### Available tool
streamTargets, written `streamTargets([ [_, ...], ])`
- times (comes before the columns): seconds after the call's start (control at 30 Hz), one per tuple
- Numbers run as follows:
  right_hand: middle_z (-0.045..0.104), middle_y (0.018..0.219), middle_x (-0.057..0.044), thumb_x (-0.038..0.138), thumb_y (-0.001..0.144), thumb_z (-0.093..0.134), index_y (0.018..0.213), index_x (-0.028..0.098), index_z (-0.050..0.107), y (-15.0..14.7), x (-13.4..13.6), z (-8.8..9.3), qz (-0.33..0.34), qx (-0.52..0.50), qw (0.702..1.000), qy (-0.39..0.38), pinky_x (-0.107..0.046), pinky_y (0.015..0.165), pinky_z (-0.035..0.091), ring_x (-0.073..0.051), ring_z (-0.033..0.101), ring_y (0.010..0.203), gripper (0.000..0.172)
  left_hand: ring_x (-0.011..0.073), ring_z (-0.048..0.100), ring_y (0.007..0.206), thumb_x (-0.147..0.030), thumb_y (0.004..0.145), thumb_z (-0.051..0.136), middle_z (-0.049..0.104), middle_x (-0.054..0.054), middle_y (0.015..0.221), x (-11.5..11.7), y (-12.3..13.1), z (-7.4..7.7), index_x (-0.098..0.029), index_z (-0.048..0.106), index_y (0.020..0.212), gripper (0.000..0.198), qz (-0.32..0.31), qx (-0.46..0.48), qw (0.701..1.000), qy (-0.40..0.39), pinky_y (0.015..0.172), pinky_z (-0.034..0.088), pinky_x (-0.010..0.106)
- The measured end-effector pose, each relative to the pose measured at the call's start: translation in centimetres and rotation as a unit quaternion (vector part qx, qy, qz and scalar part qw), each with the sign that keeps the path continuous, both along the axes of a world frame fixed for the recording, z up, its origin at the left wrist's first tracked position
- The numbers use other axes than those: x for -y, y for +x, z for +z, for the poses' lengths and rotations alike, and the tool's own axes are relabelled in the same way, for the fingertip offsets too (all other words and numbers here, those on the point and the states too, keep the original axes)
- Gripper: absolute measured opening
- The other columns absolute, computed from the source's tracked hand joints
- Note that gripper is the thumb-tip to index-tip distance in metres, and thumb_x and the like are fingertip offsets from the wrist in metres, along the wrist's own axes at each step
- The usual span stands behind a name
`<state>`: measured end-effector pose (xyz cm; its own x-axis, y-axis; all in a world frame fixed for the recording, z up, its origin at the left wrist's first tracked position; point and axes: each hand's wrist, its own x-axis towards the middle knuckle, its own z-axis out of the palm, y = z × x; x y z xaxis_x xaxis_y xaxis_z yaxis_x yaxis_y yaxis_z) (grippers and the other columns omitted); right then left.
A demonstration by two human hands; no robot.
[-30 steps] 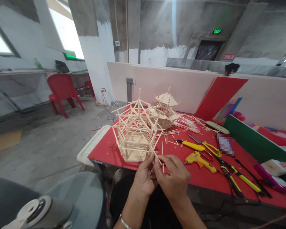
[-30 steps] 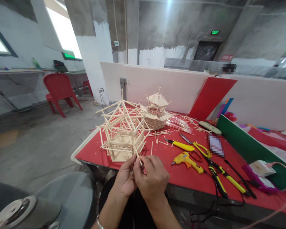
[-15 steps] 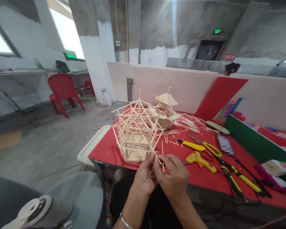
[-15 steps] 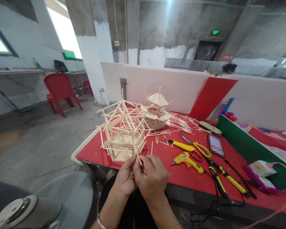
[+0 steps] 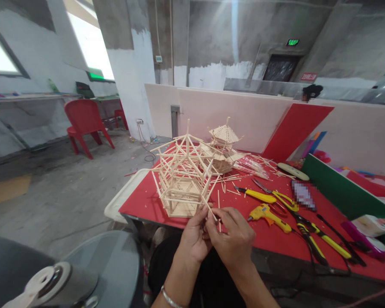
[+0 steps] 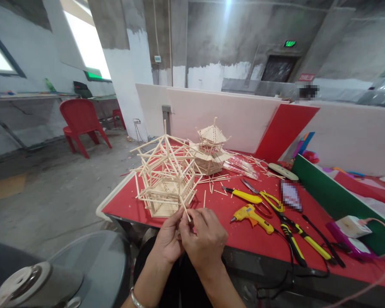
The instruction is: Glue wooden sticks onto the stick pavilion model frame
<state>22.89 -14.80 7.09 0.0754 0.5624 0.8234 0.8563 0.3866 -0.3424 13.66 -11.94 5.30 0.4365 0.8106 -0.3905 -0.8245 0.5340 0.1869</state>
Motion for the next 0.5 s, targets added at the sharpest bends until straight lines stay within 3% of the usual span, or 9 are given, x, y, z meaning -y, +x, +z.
streamTargets([
  [0.5, 0.065, 0.072, -0.002, 0.020, 0.082, 0.064, 0.084, 0.019, 0.069, 0.01, 0.02, -0.11, 0.000, -0.002, 1.000, -0.001, -0.026, 0.067, 0.046, -0.014, 0.059, 0.068, 0.006, 0.0030, 0.046, 0.034, -0.012, 0.077, 0.069, 0.062, 0.001, 0.054, -0.06, -0.01, 0.10, -0.008, 0.068, 0.084, 0.008, 0.000, 0.020, 1.000, -0.003, 0.027, 0.024, 0.009],
])
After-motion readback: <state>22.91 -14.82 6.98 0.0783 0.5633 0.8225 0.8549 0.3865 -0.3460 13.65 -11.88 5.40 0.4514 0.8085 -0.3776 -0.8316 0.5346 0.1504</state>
